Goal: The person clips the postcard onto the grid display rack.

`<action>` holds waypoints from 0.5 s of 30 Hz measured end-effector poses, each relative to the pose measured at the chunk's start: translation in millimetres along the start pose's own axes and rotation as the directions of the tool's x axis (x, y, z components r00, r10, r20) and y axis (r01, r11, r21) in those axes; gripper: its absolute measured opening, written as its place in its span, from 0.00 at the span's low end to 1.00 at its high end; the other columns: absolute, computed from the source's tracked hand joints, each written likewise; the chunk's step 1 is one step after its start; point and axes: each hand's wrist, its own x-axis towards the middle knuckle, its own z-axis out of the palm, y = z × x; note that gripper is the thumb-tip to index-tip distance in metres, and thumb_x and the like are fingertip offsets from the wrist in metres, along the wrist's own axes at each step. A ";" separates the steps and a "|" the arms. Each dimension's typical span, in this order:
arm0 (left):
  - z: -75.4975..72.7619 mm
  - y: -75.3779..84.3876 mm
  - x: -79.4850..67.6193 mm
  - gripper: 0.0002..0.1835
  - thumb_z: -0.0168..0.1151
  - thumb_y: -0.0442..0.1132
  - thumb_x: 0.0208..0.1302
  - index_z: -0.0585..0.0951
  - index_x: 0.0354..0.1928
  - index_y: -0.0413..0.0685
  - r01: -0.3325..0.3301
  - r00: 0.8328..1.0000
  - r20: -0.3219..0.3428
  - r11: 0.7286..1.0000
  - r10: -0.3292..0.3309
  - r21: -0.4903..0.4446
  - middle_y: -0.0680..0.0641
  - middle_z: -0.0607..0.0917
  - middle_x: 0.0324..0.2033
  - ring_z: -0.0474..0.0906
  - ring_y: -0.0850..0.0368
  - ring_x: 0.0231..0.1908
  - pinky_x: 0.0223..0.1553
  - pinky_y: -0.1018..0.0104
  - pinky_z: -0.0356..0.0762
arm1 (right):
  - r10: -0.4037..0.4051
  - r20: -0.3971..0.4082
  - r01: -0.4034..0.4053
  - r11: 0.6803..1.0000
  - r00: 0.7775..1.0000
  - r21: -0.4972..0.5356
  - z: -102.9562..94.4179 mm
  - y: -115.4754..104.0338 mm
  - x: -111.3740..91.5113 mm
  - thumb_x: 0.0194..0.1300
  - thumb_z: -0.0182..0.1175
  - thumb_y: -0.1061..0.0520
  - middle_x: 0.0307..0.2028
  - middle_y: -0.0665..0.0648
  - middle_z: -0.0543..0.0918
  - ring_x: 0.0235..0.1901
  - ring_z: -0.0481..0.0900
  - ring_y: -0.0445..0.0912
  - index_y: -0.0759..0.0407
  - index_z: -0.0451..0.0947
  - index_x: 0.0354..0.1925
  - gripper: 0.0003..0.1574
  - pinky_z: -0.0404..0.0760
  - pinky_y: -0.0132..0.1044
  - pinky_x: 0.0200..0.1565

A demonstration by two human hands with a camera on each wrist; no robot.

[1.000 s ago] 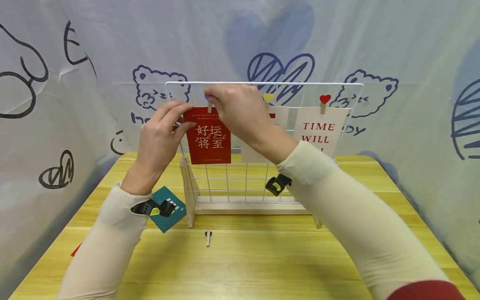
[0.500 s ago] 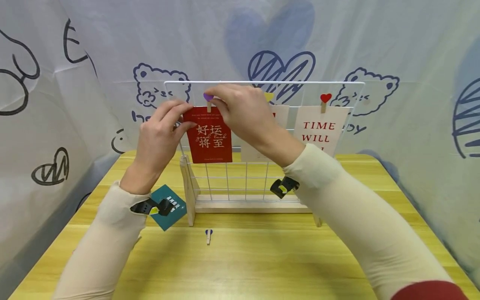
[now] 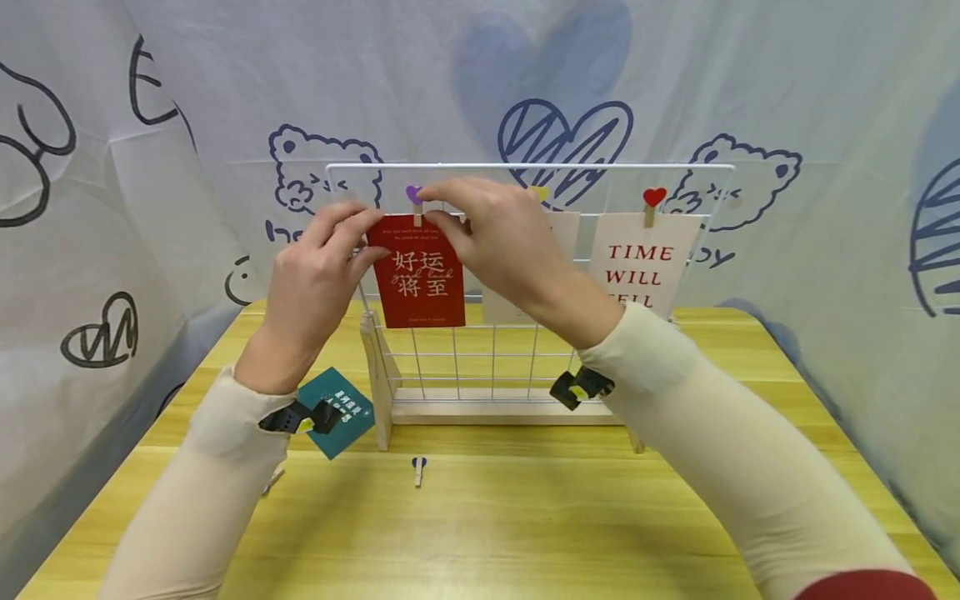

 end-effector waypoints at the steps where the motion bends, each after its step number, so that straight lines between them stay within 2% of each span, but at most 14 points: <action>1: -0.8 0.1 -0.4 0.20 0.67 0.35 0.61 0.80 0.54 0.36 0.000 1.000 -0.001 1.000 0.000 0.006 0.36 0.80 0.49 0.83 0.43 0.40 0.38 0.52 0.83 | 0.000 -0.002 0.000 1.000 1.000 0.004 0.2 0.2 -1.5 0.71 0.59 0.58 0.49 0.55 0.85 0.45 0.83 0.45 0.59 0.82 0.52 0.14 0.79 0.29 0.45; 7: -8.2 -1.0 -3.2 0.19 0.67 0.36 0.62 0.80 0.54 0.36 -0.014 1.000 0.002 1.000 0.014 0.015 0.36 0.79 0.47 0.84 0.44 0.37 0.38 0.52 0.84 | 0.016 0.006 -0.016 0.998 1.000 0.061 2.0 2.2 -10.0 0.70 0.60 0.58 0.47 0.54 0.85 0.35 0.80 0.43 0.59 0.83 0.50 0.13 0.77 0.30 0.37; 15: -18.7 -3.0 -8.8 0.22 0.72 0.36 0.56 0.81 0.52 0.38 0.003 0.999 0.046 0.998 -0.001 -0.056 0.38 0.81 0.46 0.83 0.46 0.35 0.35 0.52 0.84 | 0.066 0.024 -0.068 0.992 0.998 0.106 5.9 10.4 -18.4 0.68 0.62 0.58 0.44 0.54 0.86 0.26 0.76 0.41 0.60 0.83 0.50 0.13 0.76 0.29 0.32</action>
